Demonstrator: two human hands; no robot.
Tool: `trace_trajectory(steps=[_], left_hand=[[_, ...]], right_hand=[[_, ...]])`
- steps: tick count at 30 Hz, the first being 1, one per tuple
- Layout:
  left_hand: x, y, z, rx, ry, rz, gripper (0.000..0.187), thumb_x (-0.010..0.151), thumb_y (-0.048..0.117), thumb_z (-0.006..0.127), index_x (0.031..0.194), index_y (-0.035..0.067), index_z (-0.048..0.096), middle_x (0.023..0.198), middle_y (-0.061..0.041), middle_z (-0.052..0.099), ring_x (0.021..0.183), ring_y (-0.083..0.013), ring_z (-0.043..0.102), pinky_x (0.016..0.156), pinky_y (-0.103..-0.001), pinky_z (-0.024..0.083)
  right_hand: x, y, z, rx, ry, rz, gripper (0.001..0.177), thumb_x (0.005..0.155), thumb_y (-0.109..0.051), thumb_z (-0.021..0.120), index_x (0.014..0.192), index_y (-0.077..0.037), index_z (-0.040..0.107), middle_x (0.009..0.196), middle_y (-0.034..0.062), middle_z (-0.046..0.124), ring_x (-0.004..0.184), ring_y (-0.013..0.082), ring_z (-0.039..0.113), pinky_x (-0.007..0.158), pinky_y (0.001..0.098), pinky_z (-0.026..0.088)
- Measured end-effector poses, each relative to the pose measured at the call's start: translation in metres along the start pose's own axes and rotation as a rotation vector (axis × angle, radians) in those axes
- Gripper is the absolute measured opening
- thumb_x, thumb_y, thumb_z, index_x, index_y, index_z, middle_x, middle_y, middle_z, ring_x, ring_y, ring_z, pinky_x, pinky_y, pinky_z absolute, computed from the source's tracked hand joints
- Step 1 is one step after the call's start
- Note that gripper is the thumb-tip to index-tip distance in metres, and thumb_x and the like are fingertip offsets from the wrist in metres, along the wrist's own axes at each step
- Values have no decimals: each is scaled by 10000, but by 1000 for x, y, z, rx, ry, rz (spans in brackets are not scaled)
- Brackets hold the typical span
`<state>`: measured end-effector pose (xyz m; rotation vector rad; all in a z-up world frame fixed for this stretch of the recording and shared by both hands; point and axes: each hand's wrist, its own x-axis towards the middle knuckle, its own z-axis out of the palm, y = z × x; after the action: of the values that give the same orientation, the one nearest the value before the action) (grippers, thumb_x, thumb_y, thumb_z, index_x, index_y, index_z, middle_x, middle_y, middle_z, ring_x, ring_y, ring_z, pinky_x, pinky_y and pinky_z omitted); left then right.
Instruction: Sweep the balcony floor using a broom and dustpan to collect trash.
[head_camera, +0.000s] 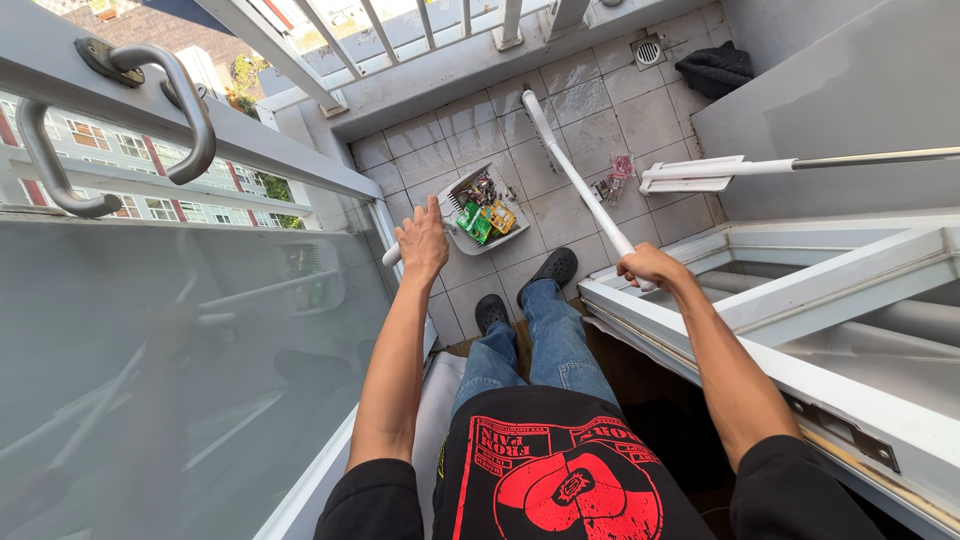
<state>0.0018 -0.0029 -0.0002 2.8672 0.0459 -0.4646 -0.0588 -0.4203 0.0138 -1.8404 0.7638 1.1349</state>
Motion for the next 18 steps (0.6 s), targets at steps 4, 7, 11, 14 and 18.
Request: trace_trajectory(steps=[4,7,11,14,18], left_hand=[[1,-5,-2,-4,27,17,477,956,196,589,1410,201,444,1113,-120,611,999,-393,621,845,-552,434],[2,-14,-5,12,28,23,417,980,137,555,1381,213,469,1086,-109,611,953,-373,625,839,-514,446],[1,-28,-8,25,104,58,304,1005,131,538,1300,187,494,1071,-106,611,925,-368,619,818,-503,436],[6,-36,-15,29,138,53,297,1004,129,538,1294,180,499,1057,-105,613,920,-368,614,806,-503,427],[13,-54,-9,69,213,56,340,970,102,555,1300,163,502,1044,-103,617,913,-369,613,793,-508,425]], right_hand=[[57,35,23,111,-34,26,189,829,-34,685,951,95,619,655,57,595,501,126,536,452,283,451],[65,40,35,161,-82,71,221,832,-57,675,991,73,595,657,34,563,493,126,504,431,310,408],[51,32,41,-10,-58,69,276,827,-68,696,1009,125,623,660,76,594,503,155,562,450,315,465],[46,21,41,-140,-33,36,299,826,-84,709,1009,139,630,653,103,599,507,184,567,452,338,462],[55,16,39,-308,-12,-17,319,810,-114,706,983,152,666,645,131,620,515,211,601,464,368,471]])
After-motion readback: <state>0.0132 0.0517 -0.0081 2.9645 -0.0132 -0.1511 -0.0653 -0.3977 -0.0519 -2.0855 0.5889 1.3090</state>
